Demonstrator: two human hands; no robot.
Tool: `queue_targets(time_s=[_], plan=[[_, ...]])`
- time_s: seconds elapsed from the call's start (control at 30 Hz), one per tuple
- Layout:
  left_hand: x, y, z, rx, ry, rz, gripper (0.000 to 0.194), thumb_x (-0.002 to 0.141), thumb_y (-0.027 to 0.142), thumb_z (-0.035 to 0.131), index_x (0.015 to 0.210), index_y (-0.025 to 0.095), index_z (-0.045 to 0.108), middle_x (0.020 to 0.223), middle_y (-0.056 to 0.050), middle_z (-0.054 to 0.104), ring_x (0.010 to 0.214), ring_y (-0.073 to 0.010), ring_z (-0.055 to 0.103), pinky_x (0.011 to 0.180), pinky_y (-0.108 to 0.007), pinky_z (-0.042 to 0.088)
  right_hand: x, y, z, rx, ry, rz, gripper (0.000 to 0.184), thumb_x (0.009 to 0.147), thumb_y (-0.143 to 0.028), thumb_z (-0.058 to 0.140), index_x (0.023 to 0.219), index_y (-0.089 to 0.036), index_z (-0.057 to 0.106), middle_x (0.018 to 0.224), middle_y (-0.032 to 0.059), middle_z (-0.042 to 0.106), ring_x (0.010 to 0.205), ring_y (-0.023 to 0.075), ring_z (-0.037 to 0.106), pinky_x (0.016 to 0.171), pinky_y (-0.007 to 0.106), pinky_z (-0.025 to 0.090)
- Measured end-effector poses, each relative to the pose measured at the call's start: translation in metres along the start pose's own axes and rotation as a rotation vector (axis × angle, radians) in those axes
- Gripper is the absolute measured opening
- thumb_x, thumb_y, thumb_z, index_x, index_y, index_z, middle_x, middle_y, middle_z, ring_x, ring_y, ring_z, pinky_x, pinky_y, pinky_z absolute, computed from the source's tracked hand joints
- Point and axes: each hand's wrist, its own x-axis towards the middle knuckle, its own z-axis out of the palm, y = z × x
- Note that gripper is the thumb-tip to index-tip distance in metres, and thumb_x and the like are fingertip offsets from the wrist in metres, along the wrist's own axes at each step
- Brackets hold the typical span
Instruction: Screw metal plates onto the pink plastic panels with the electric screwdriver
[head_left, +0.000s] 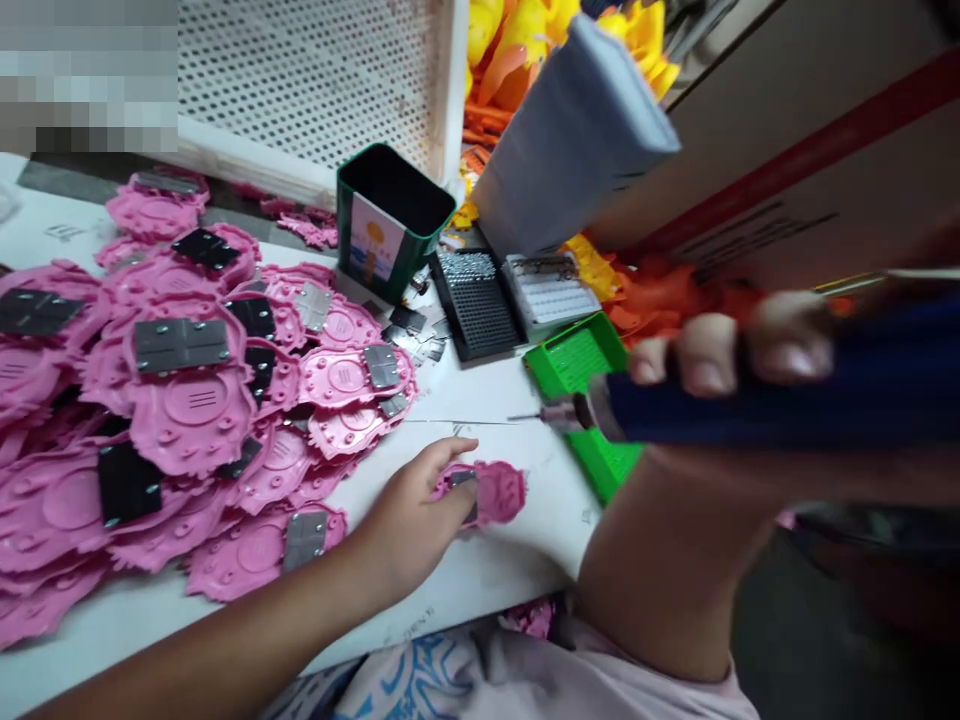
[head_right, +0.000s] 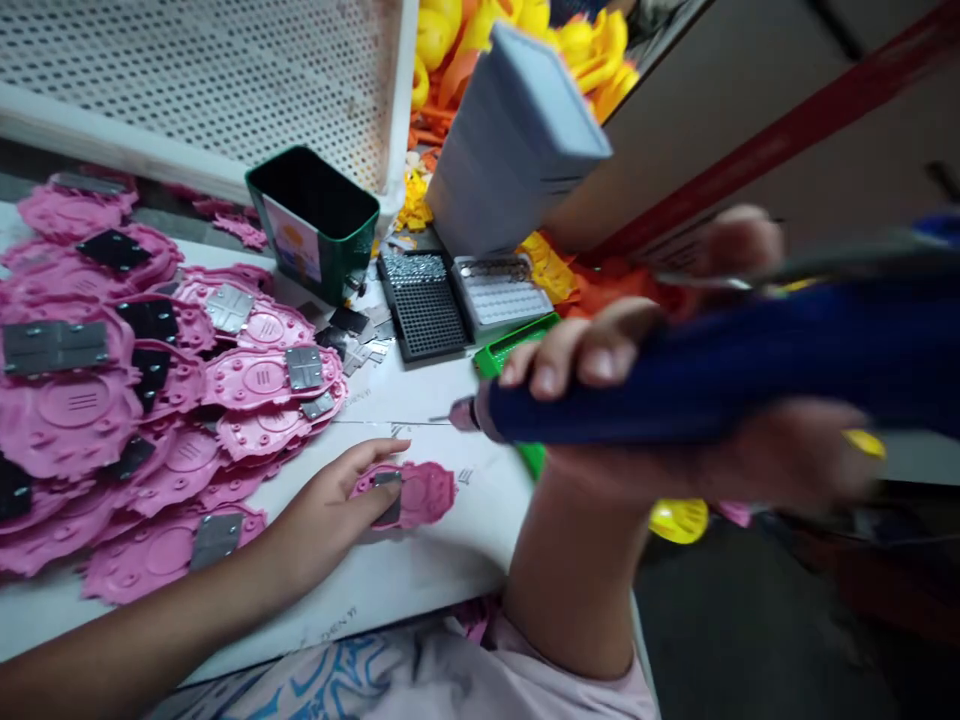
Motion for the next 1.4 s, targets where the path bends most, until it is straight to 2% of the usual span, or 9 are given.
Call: queue_targets(time_s=[0.07, 0.13, 0.3, 0.43, 0.6, 0.83, 1.0, 1.13, 1.4], plan=[[-0.002, 0.004, 0.0, -0.042, -0.029, -0.02, 0.038, 0.08, 0.028, 0.06, 0.118, 0.02, 0.06, 0.12, -0.007, 0.064, 0.104, -0.0226, 0.062, 0.091, -0.034, 0.047, 0.015, 0.004, 0.019, -0.063, -0.036, -0.095, 0.041, 0.054, -0.048, 0.071, 0.09, -0.033, 0.063, 0.053, -0.0072, 0.052, 0.046, 0.0133, 0.053, 0.046, 0.031, 0.049], [-0.003, 0.007, -0.001, -0.084, -0.05, -0.026, 0.037, 0.079, 0.028, 0.06, 0.115, 0.02, 0.061, 0.115, -0.006, 0.064, 0.097, -0.0202, 0.062, 0.086, -0.031, 0.047, 0.032, 0.019, 0.031, -0.073, 0.042, -0.113, 0.033, 0.061, -0.04, 0.056, 0.092, -0.029, 0.058, 0.055, -0.0085, 0.053, 0.048, 0.0101, 0.053, 0.05, 0.027, 0.05], [-0.003, 0.012, -0.001, -0.135, -0.075, -0.119, 0.041, 0.079, 0.028, 0.057, 0.119, 0.017, 0.059, 0.104, -0.006, 0.065, 0.091, -0.0188, 0.061, 0.083, -0.031, 0.045, 0.075, 0.068, 0.044, -0.052, 0.125, -0.145, 0.025, 0.064, -0.043, 0.052, 0.08, -0.025, 0.047, 0.053, -0.0096, 0.047, 0.044, 0.009, 0.053, 0.048, 0.025, 0.047], [-0.002, 0.015, 0.0, -0.244, -0.027, -0.114, 0.046, 0.072, 0.024, 0.067, 0.117, 0.016, 0.061, 0.121, -0.011, 0.063, 0.109, -0.0223, 0.059, 0.093, -0.033, 0.044, 0.092, 0.088, 0.054, -0.017, 0.17, -0.14, 0.021, 0.063, -0.042, 0.053, 0.069, -0.024, 0.045, 0.05, -0.0087, 0.049, 0.043, 0.0097, 0.052, 0.046, 0.025, 0.046], [-0.001, 0.011, 0.002, -0.362, -0.104, -0.088, 0.053, 0.064, 0.011, 0.067, 0.116, 0.014, 0.058, 0.117, -0.013, 0.066, 0.106, -0.0218, 0.062, 0.092, -0.033, 0.047, 0.096, 0.097, 0.059, -0.067, 0.154, -0.139, 0.021, 0.064, -0.045, 0.053, 0.071, -0.026, 0.046, 0.052, -0.0084, 0.049, 0.043, 0.0113, 0.051, 0.048, 0.029, 0.044], [-0.001, 0.009, 0.003, -0.343, -0.115, -0.027, 0.033, 0.06, 0.007, 0.058, 0.092, 0.016, 0.059, 0.086, -0.002, 0.065, 0.085, -0.0176, 0.06, 0.076, -0.028, 0.044, 0.096, 0.1, 0.063, -0.114, 0.156, -0.129, 0.019, 0.058, -0.044, 0.053, 0.063, -0.029, 0.044, 0.049, -0.0082, 0.049, 0.043, 0.0121, 0.046, 0.048, 0.033, 0.042], [0.0, 0.009, 0.001, -0.326, -0.115, -0.021, 0.03, 0.063, 0.01, 0.06, 0.092, 0.017, 0.055, 0.086, -0.001, 0.06, 0.085, -0.0168, 0.056, 0.077, -0.028, 0.043, 0.093, 0.095, 0.064, -0.139, 0.153, -0.102, 0.02, 0.054, -0.043, 0.056, 0.068, -0.032, 0.046, 0.049, -0.0081, 0.05, 0.046, 0.0135, 0.046, 0.051, 0.035, 0.043], [-0.001, 0.007, -0.001, -0.279, -0.117, -0.015, 0.028, 0.067, 0.013, 0.061, 0.093, 0.018, 0.052, 0.091, -0.002, 0.06, 0.09, -0.018, 0.056, 0.079, -0.029, 0.042, 0.094, 0.096, 0.06, -0.161, 0.099, -0.069, 0.03, 0.053, -0.053, 0.064, 0.077, -0.038, 0.053, 0.051, -0.0077, 0.051, 0.05, 0.0149, 0.045, 0.057, 0.038, 0.044], [0.0, 0.001, 0.002, -0.31, -0.105, -0.038, 0.027, 0.074, 0.013, 0.06, 0.096, 0.019, 0.046, 0.084, 0.0, 0.06, 0.082, -0.0155, 0.059, 0.074, -0.028, 0.044, 0.098, 0.1, 0.059, -0.127, 0.13, -0.142, 0.025, 0.062, -0.052, 0.056, 0.068, -0.029, 0.048, 0.052, -0.0062, 0.047, 0.043, 0.0132, 0.046, 0.047, 0.034, 0.045]])
